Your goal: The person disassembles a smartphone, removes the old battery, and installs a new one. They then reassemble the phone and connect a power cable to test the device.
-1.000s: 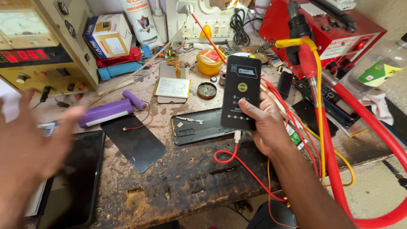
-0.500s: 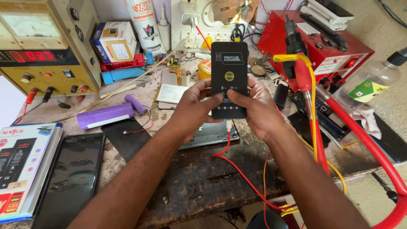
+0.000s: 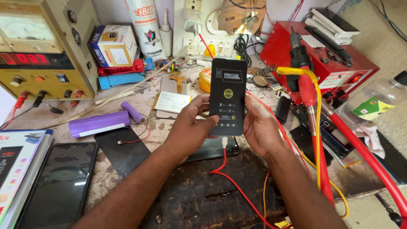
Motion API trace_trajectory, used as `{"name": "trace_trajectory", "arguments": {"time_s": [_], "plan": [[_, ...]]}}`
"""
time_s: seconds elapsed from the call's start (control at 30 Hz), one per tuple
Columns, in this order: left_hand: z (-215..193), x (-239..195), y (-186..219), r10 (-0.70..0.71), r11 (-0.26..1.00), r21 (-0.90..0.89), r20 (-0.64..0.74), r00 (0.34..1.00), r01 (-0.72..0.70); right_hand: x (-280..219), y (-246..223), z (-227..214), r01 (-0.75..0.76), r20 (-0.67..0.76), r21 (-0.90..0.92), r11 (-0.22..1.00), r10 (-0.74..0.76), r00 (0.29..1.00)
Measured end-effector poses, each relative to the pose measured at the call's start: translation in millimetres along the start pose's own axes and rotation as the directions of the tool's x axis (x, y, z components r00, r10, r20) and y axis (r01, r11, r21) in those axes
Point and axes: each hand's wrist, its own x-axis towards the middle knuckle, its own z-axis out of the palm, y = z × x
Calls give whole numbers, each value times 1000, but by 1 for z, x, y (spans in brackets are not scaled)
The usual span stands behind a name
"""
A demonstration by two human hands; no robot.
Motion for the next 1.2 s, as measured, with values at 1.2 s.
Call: {"name": "trace_trajectory", "arguments": {"time_s": [1.2], "plan": [[5, 4, -11, 2, 978, -207, -65, 998, -15, -6, -6, 6, 12, -2, -30, 999, -12, 1000]]}}
